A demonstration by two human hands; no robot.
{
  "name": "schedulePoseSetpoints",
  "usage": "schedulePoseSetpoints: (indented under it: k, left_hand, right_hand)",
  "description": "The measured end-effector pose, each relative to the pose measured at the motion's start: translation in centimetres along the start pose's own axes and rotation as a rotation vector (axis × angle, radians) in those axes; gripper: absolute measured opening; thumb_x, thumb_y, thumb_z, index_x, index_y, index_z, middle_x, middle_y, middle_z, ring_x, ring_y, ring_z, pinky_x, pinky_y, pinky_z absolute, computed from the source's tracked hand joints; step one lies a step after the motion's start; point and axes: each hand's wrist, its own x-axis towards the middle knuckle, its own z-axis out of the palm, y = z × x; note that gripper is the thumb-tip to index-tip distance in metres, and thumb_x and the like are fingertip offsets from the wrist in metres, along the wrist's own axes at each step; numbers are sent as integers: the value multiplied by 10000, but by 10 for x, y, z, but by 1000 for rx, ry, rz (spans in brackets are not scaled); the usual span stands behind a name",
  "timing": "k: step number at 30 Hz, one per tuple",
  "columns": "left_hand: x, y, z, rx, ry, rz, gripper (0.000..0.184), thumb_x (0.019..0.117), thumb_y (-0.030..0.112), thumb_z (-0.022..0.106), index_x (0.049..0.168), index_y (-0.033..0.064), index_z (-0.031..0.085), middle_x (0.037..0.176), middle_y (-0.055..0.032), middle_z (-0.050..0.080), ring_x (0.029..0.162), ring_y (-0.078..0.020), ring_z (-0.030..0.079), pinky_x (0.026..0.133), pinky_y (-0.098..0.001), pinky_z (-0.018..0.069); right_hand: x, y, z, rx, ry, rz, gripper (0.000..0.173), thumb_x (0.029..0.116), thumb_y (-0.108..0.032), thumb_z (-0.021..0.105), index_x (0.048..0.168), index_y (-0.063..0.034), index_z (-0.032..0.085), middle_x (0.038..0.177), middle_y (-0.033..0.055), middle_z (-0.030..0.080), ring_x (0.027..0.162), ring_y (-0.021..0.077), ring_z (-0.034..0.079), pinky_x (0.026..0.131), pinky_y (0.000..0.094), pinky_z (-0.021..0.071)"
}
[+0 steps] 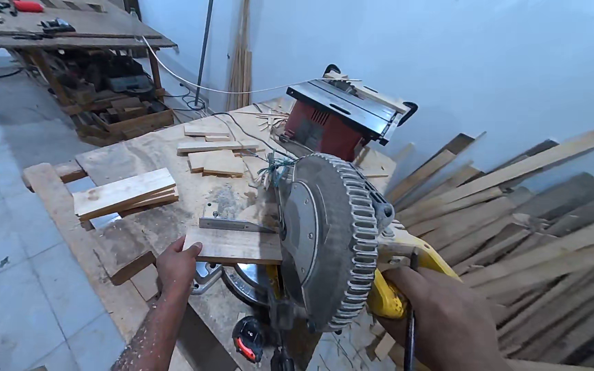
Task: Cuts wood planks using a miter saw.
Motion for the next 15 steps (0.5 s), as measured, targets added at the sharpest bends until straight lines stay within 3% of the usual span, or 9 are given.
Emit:
schedulePoseSetpoints:
  k: [2,7,11,15]
  left_hand:
    - [2,-1,1,-8,4,-4,336,881,180,820,1206,134,748,1087,-88,758,1007,-250,727,899,-527,583]
    - [1,6,-3,74,-28,-20,402,889,218,813,1264,114,710,1130,-123,740,1047,-287,710,927,-543,564]
    - [1,12,-7,98,-89,-50,495,885,229,805,1337,92,659,1221,-161,698,1121,-308,675,962,-538,544]
    - [-9,14,-45,-233,-77,-73,461,906,81,766,1334,39,602,1129,-201,710,915,-313,733,743,-482,633]
  right_hand:
    - [-7,-2,6,-9,-7,10,385,803,-506,644,835,-122,652,645,86,596,549,299,626,438,470,472]
    - [-21,-11,9,6,-134,35,403,774,-476,748,907,-102,674,702,123,637,626,346,669,507,505,522]
    - [-40,-20,20,80,-237,62,385,822,-379,776,1005,-50,693,793,198,689,716,417,704,588,563,562]
    - [-35,-12,20,237,-332,110,554,891,-397,734,1311,-56,618,1098,258,711,873,471,712,673,625,559]
